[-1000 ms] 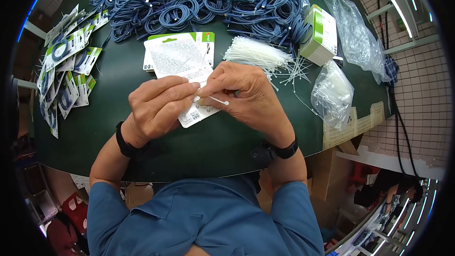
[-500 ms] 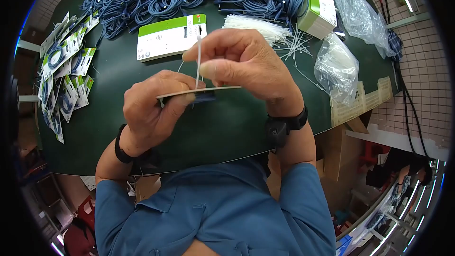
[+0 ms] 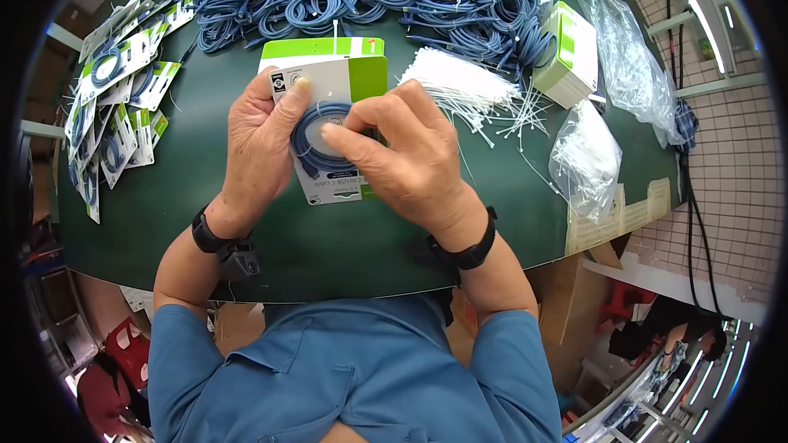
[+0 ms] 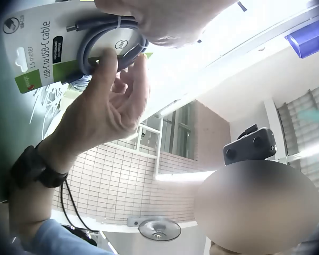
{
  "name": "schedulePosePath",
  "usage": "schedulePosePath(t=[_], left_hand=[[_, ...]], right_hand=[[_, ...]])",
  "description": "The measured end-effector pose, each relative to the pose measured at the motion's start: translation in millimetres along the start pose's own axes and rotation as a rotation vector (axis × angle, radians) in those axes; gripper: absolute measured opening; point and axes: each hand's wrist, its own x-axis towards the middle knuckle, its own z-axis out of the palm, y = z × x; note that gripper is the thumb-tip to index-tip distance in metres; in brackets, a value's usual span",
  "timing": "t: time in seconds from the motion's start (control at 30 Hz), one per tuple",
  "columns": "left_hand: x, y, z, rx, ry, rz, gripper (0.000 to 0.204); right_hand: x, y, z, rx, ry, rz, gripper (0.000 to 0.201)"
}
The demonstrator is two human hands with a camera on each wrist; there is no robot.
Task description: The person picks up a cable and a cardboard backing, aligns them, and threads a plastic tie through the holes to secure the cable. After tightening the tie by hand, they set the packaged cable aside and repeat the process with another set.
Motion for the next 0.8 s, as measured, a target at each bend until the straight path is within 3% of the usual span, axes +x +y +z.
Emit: schedulePosePath(t=[0.23,0.4,0.67,0.8], left_hand=[[-5,-9,-4,-0.006,-0.090,-0.060,0.022],[-14,-4,2,0.001,-0.092,0.001,0.026],[-18,-2,-4,0.219,-0.172,0.007,0.034],[-17,0,-1,0.109,-0.104,0.012,0.033]], right_hand=[[-6,2,7,-0.101,-0.007,-0.044,0.038],[-8,3,8,-0.055,0.078,-0.041,0.036],[-6,2,4,-0.018,0.126,0.013,0.029],[-5,-3,4,-0.009,0.123,0.013,0.027]])
